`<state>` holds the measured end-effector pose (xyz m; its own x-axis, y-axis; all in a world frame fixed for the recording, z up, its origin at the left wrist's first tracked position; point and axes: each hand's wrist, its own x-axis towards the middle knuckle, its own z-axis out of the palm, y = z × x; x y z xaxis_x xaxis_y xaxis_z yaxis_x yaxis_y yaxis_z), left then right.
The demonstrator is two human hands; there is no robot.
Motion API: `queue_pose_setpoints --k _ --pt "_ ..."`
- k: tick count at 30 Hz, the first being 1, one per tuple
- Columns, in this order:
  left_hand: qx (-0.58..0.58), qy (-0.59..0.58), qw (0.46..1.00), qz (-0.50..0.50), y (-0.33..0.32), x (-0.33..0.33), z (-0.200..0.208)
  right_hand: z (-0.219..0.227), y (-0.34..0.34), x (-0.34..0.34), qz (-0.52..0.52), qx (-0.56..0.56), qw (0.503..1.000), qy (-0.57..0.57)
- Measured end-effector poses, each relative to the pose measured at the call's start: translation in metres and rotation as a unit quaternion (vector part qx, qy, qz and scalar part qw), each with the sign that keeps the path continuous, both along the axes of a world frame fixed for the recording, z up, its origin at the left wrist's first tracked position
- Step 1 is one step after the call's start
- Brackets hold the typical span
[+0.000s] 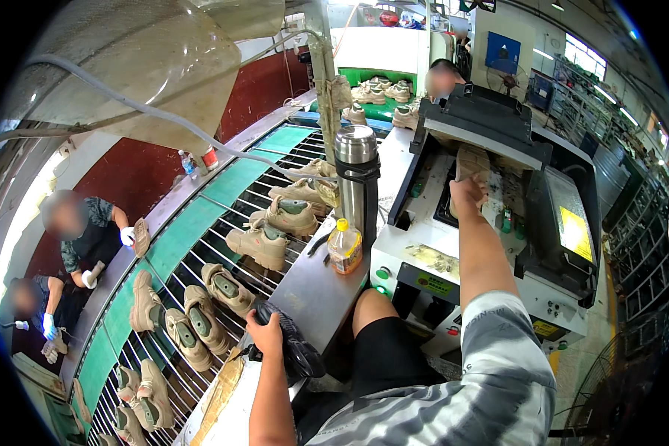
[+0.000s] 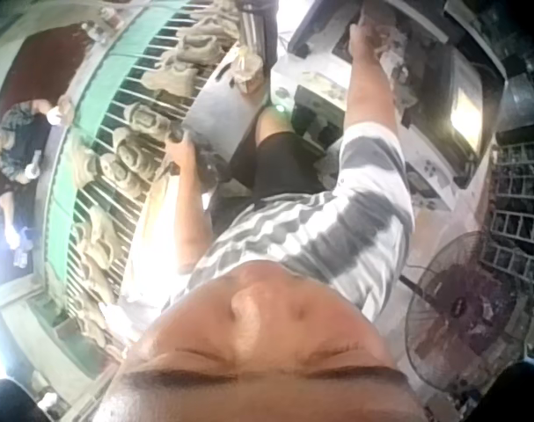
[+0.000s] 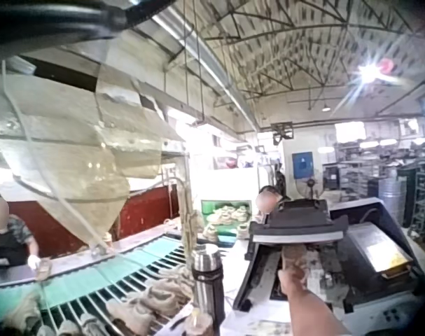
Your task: The person picks up shoes from a conveyor belt, places them into a heated machine, and returns them to the belt.
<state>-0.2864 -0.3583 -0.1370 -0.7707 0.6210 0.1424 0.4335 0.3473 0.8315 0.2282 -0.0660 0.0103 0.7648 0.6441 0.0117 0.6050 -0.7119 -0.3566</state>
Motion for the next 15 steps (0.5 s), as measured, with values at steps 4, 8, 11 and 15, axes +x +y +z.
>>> queue_pose_setpoints --k 4,8,11,15 --pt "0.000 0.004 1.000 0.004 -0.001 -0.002 -0.004 -0.008 -0.009 0.002 0.013 0.052 0.998 -0.029" --pt "-0.011 -0.009 1.000 0.010 0.000 0.002 0.000 -0.007 -0.022 0.001 0.019 0.073 0.996 -0.056" --pt "-0.013 -0.006 1.000 0.016 0.000 -0.002 -0.005 -0.007 -0.037 -0.012 0.000 0.175 0.982 -0.078" --pt "-0.016 -0.027 0.999 0.010 -0.006 0.004 0.011 -0.019 -0.078 -0.023 0.040 0.375 0.924 -0.058"
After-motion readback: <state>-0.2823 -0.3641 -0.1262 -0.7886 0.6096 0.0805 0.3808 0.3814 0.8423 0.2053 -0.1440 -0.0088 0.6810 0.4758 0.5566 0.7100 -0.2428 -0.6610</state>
